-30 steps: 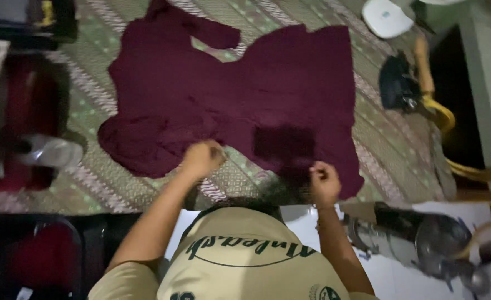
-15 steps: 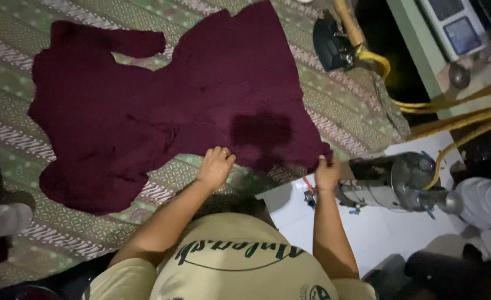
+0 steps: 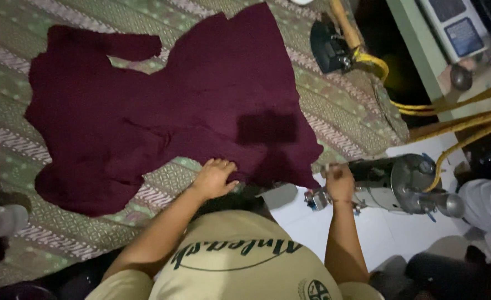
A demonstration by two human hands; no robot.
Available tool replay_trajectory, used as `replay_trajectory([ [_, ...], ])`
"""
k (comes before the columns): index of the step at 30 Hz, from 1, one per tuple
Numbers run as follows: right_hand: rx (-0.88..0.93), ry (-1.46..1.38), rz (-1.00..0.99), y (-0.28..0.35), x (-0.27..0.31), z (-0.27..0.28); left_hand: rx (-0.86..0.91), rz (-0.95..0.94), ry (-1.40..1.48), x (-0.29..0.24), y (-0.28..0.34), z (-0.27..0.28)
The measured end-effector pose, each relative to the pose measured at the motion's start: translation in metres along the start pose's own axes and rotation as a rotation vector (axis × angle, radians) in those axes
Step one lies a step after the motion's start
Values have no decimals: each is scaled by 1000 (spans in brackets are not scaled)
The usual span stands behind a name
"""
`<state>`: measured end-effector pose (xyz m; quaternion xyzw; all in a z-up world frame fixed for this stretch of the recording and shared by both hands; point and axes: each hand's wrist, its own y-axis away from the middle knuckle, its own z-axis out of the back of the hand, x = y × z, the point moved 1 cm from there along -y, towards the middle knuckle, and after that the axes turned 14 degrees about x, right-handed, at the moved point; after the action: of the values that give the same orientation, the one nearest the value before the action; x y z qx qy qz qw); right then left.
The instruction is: The person irons a maroon long-sleeved shirt on a patterned surface. They use a black iron to smooth the fabric, frequently pausing to adjust the shirt's position and fold the sleeves.
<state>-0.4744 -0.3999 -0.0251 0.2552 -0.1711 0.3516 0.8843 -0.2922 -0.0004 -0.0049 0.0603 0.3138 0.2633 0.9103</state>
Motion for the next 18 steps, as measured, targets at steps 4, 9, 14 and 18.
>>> replay_trajectory([
  [4, -24, 29, 179, -7, 27, -19, -41, -31, -205, -11, -18, 0],
  [9, 170, -41, -162, -51, -6, -68, -217, -108, -289, 7, -44, -38],
  [14, 156, -244, -106, -32, -21, -30, 129, -7, 190, 1, -27, -3],
  [18, 307, 205, -300, -32, -22, 1, 260, 58, 273, -20, -22, 31],
])
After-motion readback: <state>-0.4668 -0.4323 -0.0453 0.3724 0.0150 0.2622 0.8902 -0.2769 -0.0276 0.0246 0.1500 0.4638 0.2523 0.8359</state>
